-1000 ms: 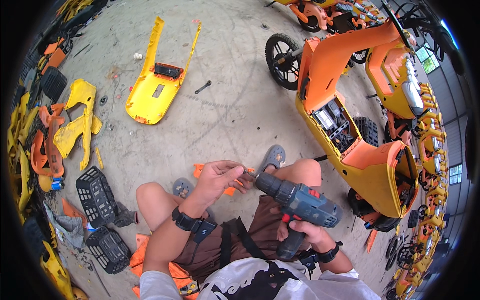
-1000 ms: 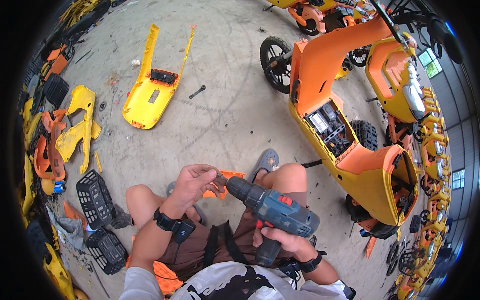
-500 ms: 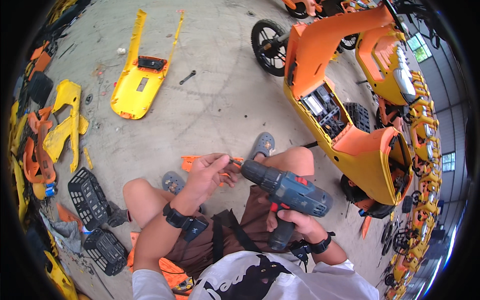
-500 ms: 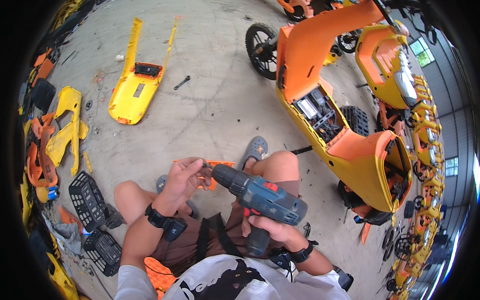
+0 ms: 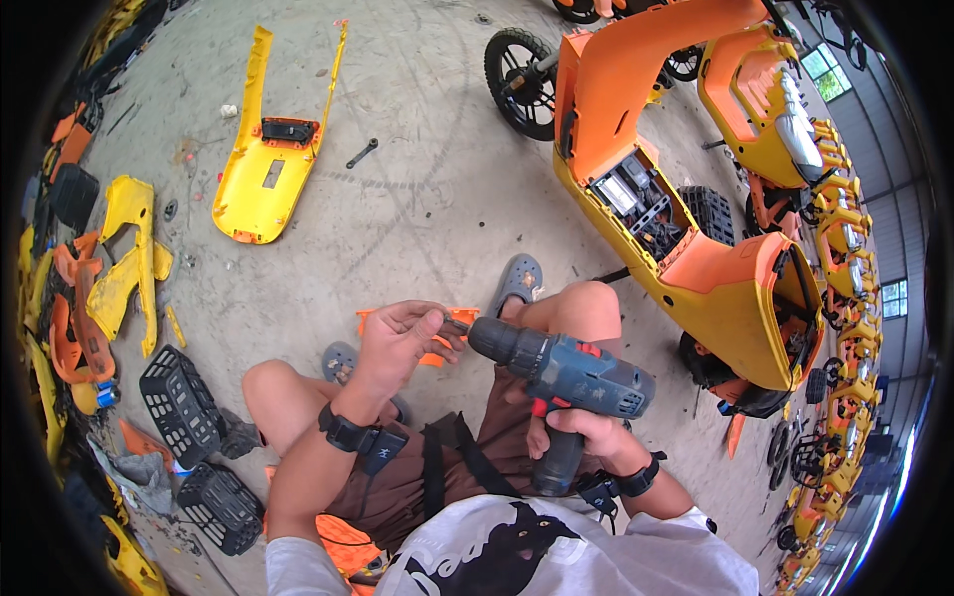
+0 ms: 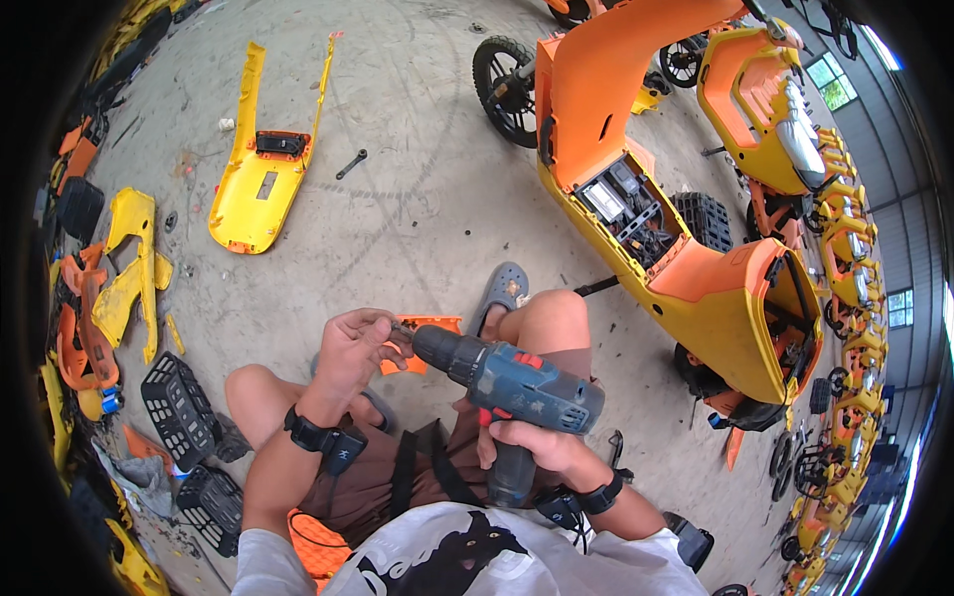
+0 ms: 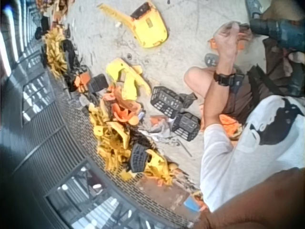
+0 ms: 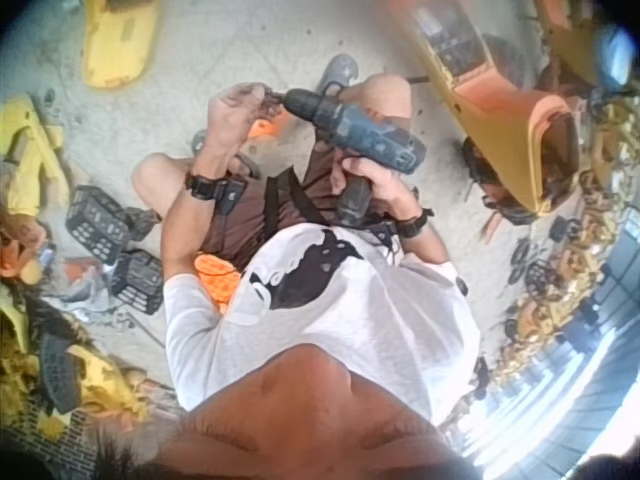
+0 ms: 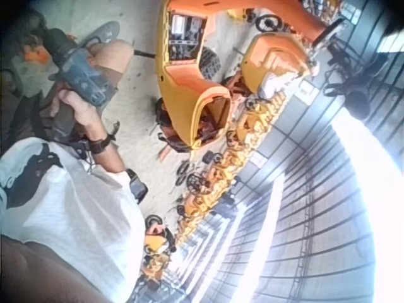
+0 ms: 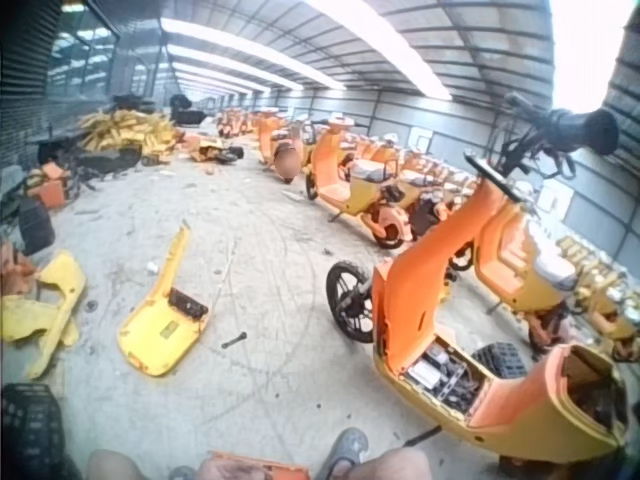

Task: The person wipes down an orange plastic panel with a cloth, then picks up a drill and secures several screws into a scooter frame.

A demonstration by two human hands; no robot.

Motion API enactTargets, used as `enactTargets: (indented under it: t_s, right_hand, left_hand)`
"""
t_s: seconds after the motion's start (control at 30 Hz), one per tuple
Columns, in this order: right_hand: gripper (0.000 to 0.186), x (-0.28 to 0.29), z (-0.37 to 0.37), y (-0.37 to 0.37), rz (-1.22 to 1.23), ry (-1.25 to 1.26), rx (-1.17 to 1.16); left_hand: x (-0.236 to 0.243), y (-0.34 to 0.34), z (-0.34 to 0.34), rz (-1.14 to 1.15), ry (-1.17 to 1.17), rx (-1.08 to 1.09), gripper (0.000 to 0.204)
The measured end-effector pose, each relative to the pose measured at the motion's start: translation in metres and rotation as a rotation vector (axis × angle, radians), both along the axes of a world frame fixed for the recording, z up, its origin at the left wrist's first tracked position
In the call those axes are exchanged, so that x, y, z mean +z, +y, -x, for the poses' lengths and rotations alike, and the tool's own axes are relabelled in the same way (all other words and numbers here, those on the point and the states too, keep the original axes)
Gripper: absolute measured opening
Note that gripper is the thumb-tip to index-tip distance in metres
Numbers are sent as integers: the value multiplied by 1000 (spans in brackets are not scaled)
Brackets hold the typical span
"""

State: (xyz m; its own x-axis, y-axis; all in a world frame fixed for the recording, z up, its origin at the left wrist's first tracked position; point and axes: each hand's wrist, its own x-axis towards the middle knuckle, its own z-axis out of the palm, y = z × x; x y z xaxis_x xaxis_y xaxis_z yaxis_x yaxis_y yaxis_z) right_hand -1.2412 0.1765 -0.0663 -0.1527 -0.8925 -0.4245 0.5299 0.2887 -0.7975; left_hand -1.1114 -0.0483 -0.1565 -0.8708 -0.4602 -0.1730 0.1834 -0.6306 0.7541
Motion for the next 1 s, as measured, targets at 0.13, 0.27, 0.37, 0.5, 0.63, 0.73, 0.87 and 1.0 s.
enactTargets:
  t_s: [0.13, 0.27, 0.37, 0.5, 0.63, 0.73, 0.87, 1.0]
  right_hand:
    - [48, 1, 5, 9, -51, -122, -48]
    - [53, -6, 8, 18, -39, -296, -102]
    - [56, -17, 8, 25, 43, -393, -165]
    - [61, -26, 12, 33, 149, -417, -243]
    - [62, -24, 31, 40, 244, -230, -519]
    - [59, -21, 69, 20, 299, -58, -728]
    - [65, -27, 143, 2, 403, 33, -917]
    - [69, -38, 194, -27, 289, 217, -856]
  left_hand:
    - [3, 0, 4, 225, 17, -23, 25]
    - [0, 5, 10, 221, 19, -44, 26]
    - [5, 10, 21, 5, 101, -108, 40]
    - [3, 17, 38, -110, 97, -148, 52]
    - [-18, 12, 64, -233, -205, -181, 48]
    - [-42, 4, 96, -291, -385, -223, 38]
    - [-90, 21, 195, -345, -469, -225, 37]
    - [-134, 40, 293, -172, -491, -268, 49]
